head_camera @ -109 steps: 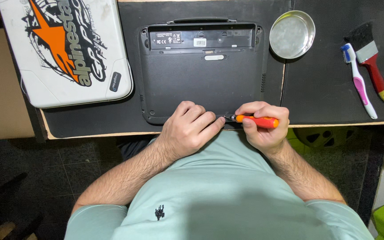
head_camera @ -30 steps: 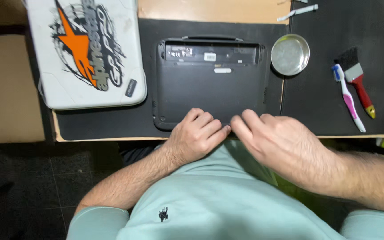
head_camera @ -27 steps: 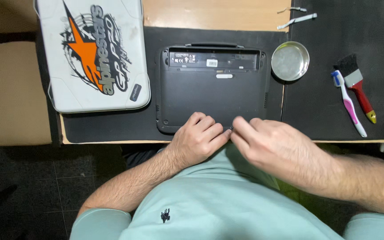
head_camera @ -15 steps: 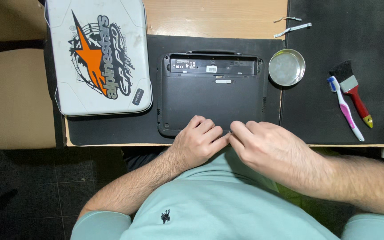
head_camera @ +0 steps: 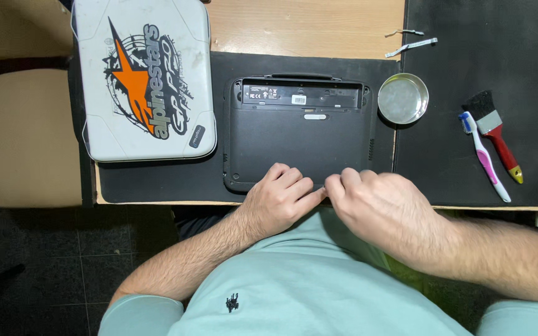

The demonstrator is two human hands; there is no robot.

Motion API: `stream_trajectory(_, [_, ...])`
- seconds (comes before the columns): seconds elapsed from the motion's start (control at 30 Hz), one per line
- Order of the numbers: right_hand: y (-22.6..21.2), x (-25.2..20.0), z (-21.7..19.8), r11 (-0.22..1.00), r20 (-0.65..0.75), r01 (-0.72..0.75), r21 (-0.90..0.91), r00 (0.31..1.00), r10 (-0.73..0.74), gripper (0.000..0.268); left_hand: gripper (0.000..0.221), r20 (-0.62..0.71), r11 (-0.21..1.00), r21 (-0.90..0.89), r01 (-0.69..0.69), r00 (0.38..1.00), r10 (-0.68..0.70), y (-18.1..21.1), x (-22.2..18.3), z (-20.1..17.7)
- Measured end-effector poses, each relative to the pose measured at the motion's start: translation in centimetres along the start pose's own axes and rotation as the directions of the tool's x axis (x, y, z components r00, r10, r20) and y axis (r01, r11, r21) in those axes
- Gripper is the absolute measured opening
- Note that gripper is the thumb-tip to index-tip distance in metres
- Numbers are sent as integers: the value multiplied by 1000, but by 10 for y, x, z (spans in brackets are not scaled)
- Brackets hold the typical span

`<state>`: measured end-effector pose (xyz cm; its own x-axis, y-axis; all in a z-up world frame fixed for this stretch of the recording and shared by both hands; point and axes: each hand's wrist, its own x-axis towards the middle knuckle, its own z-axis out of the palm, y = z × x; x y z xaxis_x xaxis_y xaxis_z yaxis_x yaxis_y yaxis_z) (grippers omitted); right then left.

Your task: The person uses a screwdriver to remove screws from the back panel of a netbook, removes a battery component, and then opens the screen of two similar netbooks to type on their keyboards.

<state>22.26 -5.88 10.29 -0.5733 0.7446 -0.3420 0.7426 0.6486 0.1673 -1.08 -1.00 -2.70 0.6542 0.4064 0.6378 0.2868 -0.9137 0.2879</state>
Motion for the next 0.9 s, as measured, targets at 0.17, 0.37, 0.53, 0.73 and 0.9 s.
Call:
stream_trajectory(0.17, [1, -1, -14, 986, -130, 123, -113, 982, -138, 21, 25, 24, 997, 7, -75, 997, 75, -4, 12, -15])
stream_trajectory(0.37, [-5, -3, 4, 994, -90, -12, -110, 996, 2, 29, 24, 40, 997, 2, -75, 996, 75, -4, 10, -14])
stream_trajectory(0.53, [0, -2, -12, 990, -96, 95, -100, 990, -105, 20, 29, 44, 997, 11, -75, 996, 75, -4, 14, -18])
stream_trajectory(0.73, [-9, -4, 16, 987, -159, -87, -133, 985, 65, 29, 11, 18, 997, 11, -73, 997, 72, -4, 10, -13])
stream_trajectory(0.9, [-1, -4, -12, 993, -145, 93, -69, 984, -103, 21, 30, 45, 998, 14, -69, 997, 68, -3, 12, -17])
